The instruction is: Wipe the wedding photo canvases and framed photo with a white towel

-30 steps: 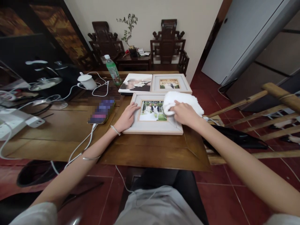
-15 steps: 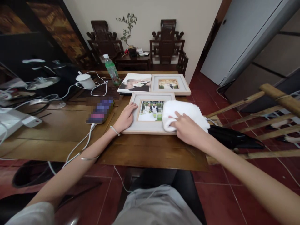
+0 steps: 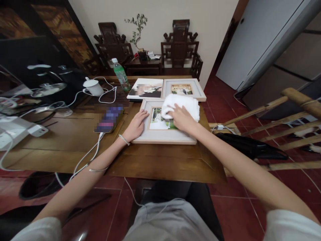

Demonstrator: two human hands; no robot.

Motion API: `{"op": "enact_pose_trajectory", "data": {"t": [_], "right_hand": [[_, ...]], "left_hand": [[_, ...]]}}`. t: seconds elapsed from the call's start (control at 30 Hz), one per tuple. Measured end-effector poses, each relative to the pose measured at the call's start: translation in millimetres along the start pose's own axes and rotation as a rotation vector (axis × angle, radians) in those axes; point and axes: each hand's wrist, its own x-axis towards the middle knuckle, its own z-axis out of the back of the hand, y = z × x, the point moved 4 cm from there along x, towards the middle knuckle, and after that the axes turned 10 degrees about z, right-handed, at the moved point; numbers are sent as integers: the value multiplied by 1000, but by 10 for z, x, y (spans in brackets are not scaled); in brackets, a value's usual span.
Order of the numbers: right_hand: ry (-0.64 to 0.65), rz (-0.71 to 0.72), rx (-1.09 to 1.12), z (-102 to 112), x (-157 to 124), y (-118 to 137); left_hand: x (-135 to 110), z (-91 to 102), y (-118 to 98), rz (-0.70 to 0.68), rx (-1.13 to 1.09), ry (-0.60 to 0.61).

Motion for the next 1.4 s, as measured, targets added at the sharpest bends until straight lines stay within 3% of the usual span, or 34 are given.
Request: {"op": "enact_pose_trajectory", "data": {"t": [0.1, 0.2, 0.37, 0.57, 0.7, 0.8, 0.9, 1.03, 1.1, 1.2, 1.3, 1.4], "right_hand": [[-29, -66, -89, -70, 267, -278], [48, -87, -123, -151, 323, -257], [153, -44, -122, -86, -60, 237], [275, 70, 67, 369, -670, 864], [254, 90, 126, 455, -736, 1104], [207, 24, 138, 293, -546, 982], [203, -63, 130, 73, -240, 574], [52, -99, 27, -85, 152, -48], [13, -98, -18, -148, 265, -214], [38, -77, -60, -204, 269, -178], [116, -39, -51, -124, 65, 113], [250, 18, 41, 89, -263, 473]], "left_hand": [[-6, 1, 17, -11, -1, -11], [-6, -3, 28, -4, -4, -1], [3, -13, 21, -4, -10, -15], [5, -20, 1, -22, 13, -35], [8, -10, -13, -12, 17, -27], [9, -1, -21, -5, 16, -18], [8, 2, -20, 3, 7, -4], [9, 5, -12, 4, -5, 5], [8, 6, -9, -2, -3, -1], [6, 2, -9, -9, 5, -11], [6, -6, -20, -15, 18, -23], [13, -14, -35, -4, 34, -31]]}}
